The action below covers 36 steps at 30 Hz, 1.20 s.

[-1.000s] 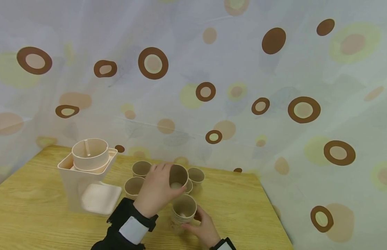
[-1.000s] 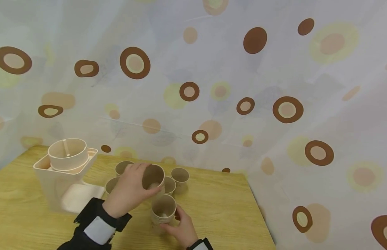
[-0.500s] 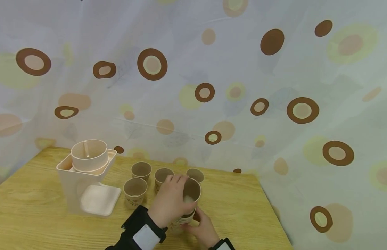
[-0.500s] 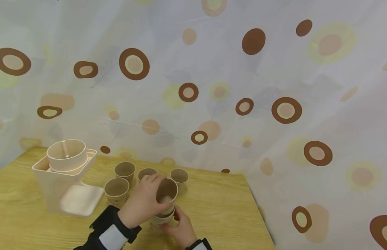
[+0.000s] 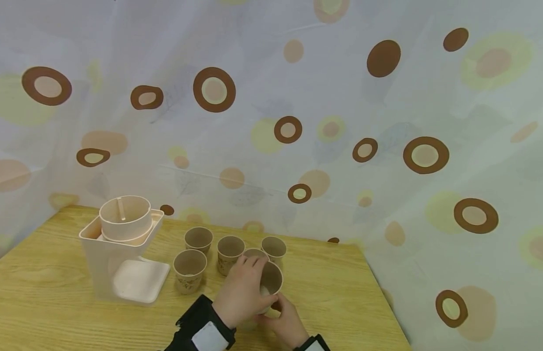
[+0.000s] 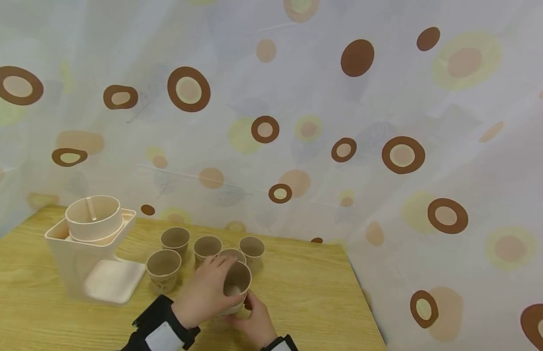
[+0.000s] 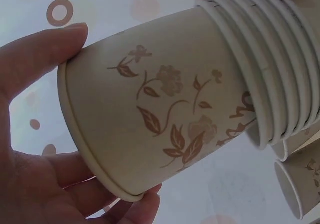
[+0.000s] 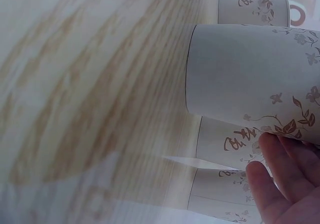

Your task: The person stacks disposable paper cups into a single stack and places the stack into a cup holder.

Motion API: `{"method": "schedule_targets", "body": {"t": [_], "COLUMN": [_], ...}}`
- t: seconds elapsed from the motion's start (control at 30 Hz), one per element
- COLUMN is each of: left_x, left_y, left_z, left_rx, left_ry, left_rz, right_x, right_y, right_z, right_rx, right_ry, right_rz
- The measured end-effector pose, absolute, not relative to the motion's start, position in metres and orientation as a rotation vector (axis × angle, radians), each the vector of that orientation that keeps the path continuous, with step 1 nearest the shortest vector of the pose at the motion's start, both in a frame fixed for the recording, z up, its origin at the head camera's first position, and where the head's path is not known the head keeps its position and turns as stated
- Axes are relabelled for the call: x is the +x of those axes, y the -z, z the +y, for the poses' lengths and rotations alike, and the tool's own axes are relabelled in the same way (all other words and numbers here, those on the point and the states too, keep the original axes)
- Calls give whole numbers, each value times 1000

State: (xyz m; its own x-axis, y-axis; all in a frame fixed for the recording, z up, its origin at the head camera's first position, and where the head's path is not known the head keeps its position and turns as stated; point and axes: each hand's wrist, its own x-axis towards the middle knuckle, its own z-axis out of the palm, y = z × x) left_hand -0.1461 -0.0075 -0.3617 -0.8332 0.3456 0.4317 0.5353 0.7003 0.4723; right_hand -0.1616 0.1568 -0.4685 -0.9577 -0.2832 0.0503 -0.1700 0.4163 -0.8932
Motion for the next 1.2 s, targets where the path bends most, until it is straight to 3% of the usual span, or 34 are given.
{"method": "schedule_targets", "body": {"t": [1.2], "left_x": [-155], "left_y": [394], "left_z": [-7], "left_rx": [-717], "left_ry": [942], "left_rz": [-2608], "right_x": [-164], "right_y": [472], "right_z": [157], "right_rx": [-564], "right_ry": [1520], "right_rz": [2674]}}
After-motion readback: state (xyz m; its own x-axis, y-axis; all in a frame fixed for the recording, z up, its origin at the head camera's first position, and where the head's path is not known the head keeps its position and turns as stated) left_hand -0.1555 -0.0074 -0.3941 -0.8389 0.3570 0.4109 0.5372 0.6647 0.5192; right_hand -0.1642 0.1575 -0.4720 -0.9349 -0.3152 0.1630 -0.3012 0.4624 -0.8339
